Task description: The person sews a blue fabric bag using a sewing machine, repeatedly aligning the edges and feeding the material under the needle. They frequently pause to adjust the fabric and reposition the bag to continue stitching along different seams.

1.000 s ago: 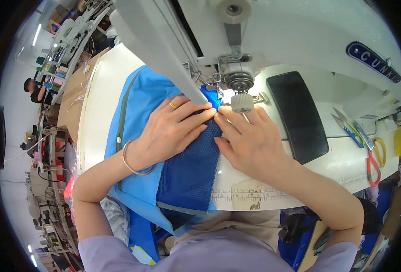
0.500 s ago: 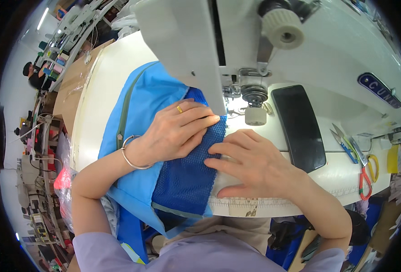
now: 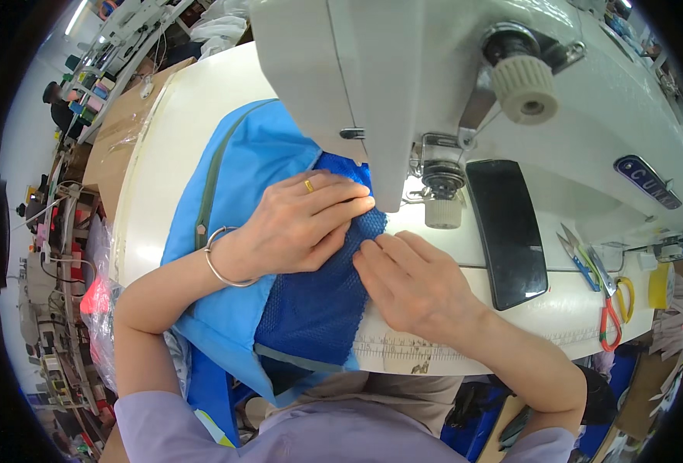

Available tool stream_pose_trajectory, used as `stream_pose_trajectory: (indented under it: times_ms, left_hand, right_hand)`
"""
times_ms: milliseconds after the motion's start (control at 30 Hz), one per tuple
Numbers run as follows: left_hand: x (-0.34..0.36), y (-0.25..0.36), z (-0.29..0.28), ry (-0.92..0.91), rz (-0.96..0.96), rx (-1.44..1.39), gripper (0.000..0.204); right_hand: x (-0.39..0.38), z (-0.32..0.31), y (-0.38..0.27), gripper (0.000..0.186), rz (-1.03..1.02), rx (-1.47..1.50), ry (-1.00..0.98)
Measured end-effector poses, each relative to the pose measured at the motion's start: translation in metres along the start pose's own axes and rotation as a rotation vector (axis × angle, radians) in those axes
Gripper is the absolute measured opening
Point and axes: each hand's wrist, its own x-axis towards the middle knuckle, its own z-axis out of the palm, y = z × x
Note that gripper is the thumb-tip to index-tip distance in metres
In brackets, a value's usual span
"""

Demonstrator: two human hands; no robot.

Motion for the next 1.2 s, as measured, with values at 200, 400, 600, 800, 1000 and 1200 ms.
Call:
stream_pose_trajectory:
  times_ms: [200,400,600,800,1000,1200]
  left_hand:
    - [0.007,-0.013,0.004,0.003,0.001,0.052,0.024]
    - [0.007,-0.016,0.007,-0.025,-0.043,-0.031,0.029]
    - [0.006,-0.015,0.007,-0.013,-0.058,-0.032,0.033]
    - [0.008,-0.016,0.005,-0.037,-0.063,-0.004,0.034]
    - [0.006,-0.017,0.005,-0.029,-0.033,-0.015,0.033]
    - [0.01,-0.02,0.001,-0.087,-0.035,0.0,0.031]
  right_hand:
    - [0.002,0.004,0.01,0.032,0.111,-0.038,0.008]
    - [-0.001,0.005,0.012,0.036,0.118,-0.012,0.034]
    - [-0.002,0.005,0.01,0.038,0.161,0.017,0.026]
    - [-0.002,0.006,0.009,0.036,0.21,0.0,0.011]
    - [-0.002,0.007,0.008,0.036,0.171,-0.009,0.056]
    - [-0.002,0.01,0.008,0.033,0.208,-0.033,0.073]
